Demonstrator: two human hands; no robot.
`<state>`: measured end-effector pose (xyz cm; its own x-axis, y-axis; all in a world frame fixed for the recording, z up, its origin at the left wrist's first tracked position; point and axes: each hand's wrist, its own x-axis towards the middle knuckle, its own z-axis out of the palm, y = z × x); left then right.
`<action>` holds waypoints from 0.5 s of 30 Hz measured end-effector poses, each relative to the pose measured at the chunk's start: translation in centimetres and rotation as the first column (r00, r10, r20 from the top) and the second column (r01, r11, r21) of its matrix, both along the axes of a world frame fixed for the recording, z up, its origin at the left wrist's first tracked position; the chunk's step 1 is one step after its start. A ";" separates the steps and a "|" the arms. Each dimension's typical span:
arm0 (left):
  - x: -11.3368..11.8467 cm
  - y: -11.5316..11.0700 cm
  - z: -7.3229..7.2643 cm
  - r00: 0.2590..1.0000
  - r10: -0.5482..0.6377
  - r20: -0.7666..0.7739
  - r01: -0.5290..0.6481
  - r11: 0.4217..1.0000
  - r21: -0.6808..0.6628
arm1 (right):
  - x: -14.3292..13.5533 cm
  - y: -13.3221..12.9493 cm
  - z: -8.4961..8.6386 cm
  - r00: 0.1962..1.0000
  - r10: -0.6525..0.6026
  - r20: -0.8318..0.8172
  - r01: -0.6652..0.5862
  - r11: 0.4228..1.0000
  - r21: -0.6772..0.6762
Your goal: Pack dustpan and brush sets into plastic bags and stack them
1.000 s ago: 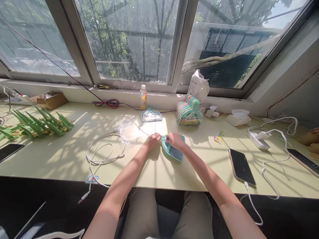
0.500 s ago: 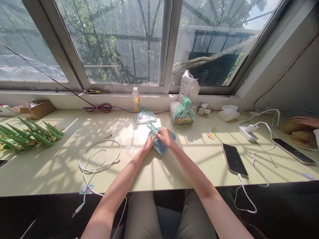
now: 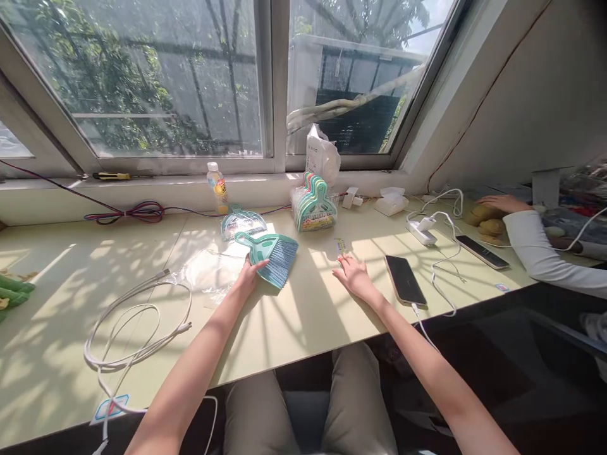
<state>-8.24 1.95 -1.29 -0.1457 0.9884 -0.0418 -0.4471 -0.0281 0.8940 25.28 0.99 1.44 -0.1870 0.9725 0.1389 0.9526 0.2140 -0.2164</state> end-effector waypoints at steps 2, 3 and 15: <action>-0.1 -0.2 0.0 0.999 -0.020 0.049 0.023 0.999 -0.046 | -1.6 -6.4 -1.9 0.945 0.328 -0.013 -0.328 0.944 -0.019; -0.1 -0.3 0.0 0.997 -0.034 0.070 0.038 0.998 -0.053 | -2.4 -9.9 -2.8 0.915 0.400 -0.043 -0.401 0.916 -0.006; 0.4 -1.6 0.8 0.995 -0.035 0.096 0.038 0.999 -0.025 | 4.3 -6.6 8.3 0.792 0.284 -0.541 -0.288 0.954 0.080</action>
